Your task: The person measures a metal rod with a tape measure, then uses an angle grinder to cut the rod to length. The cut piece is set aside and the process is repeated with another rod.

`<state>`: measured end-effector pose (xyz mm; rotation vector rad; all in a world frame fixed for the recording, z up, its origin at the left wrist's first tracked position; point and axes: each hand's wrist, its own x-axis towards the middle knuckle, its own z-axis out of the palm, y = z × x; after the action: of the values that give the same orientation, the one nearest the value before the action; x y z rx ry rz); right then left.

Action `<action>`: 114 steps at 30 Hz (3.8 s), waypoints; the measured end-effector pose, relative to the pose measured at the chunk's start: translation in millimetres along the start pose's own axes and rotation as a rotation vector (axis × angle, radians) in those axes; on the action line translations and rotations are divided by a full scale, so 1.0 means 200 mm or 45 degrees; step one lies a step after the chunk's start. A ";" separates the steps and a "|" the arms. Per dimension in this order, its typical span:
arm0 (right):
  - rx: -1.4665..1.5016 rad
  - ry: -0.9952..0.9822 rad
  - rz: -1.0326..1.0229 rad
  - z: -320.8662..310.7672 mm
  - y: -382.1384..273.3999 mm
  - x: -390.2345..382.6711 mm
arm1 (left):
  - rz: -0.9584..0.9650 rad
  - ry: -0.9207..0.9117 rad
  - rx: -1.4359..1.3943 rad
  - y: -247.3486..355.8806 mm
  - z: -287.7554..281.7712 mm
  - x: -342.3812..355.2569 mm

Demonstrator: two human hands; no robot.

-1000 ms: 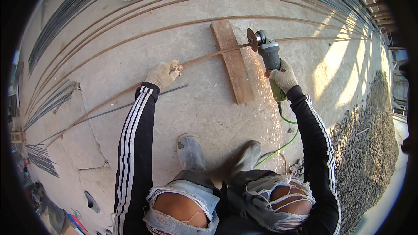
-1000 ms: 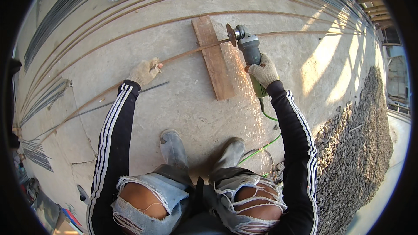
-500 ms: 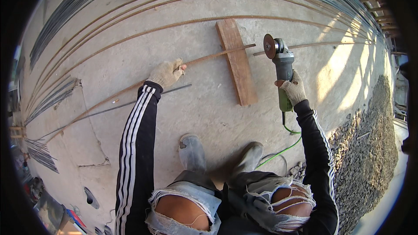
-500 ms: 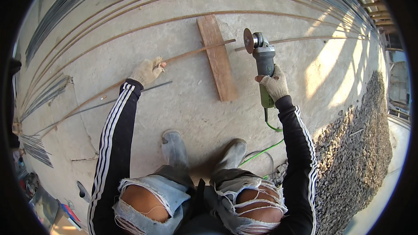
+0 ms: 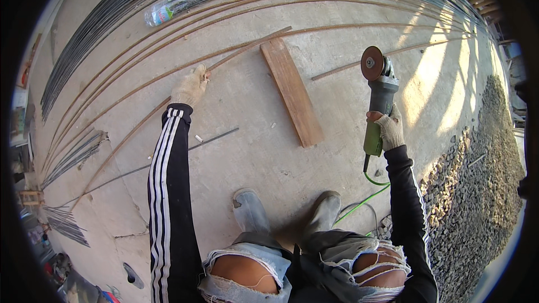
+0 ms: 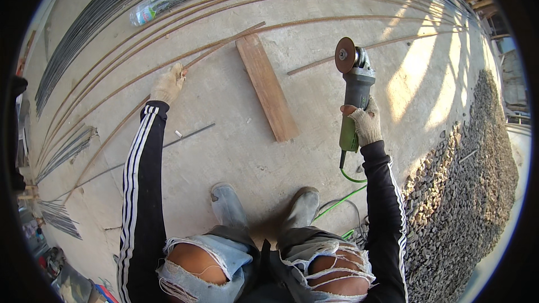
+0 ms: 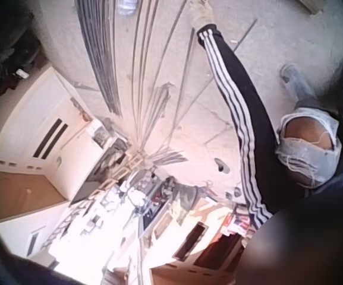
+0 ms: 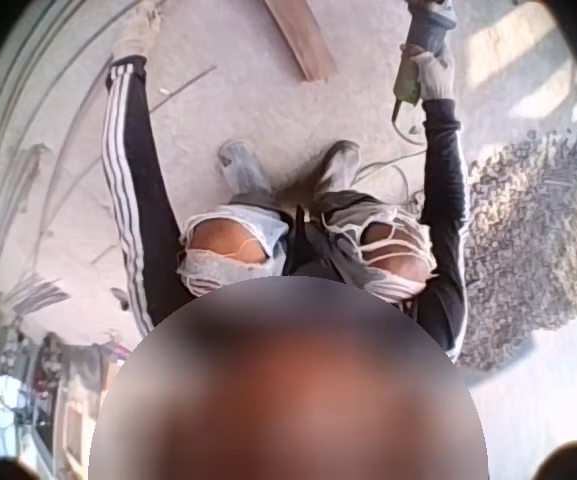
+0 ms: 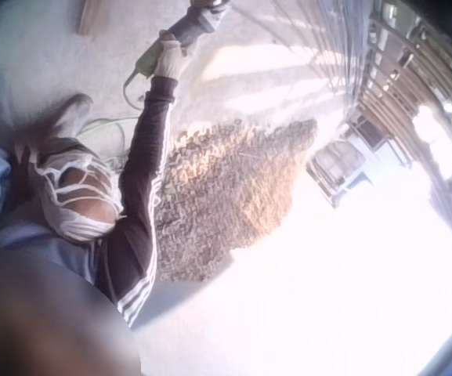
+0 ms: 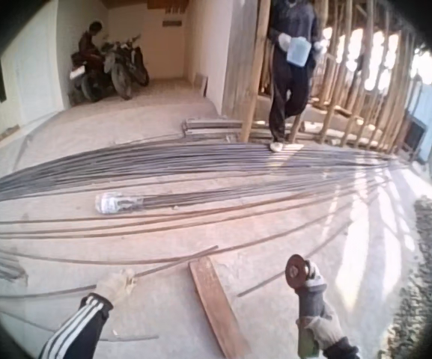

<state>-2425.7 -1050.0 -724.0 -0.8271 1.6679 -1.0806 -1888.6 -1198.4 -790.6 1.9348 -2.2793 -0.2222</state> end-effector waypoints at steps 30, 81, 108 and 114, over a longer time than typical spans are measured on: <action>0.333 -0.241 -0.299 0.30 0.30 0.11 | -0.515 -0.490 -2.143 1.66 0.19 -0.79; -0.304 1.732 0.954 -1.64 0.68 -2.17 | -0.288 -1.053 -1.518 1.22 -1.00 -0.05; -1.207 2.161 1.473 -1.97 -1.12 -6.26 | 0.554 -1.775 -1.042 3.16 -1.84 -1.69; -0.556 2.105 1.479 -1.74 0.33 -6.01 | 0.676 -1.874 -0.858 3.40 -1.43 -2.72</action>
<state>-2372.5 132.2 -310.9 1.2321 3.0299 -0.3481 -2398.9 -559.1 -378.7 0.6589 -2.5150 -2.5191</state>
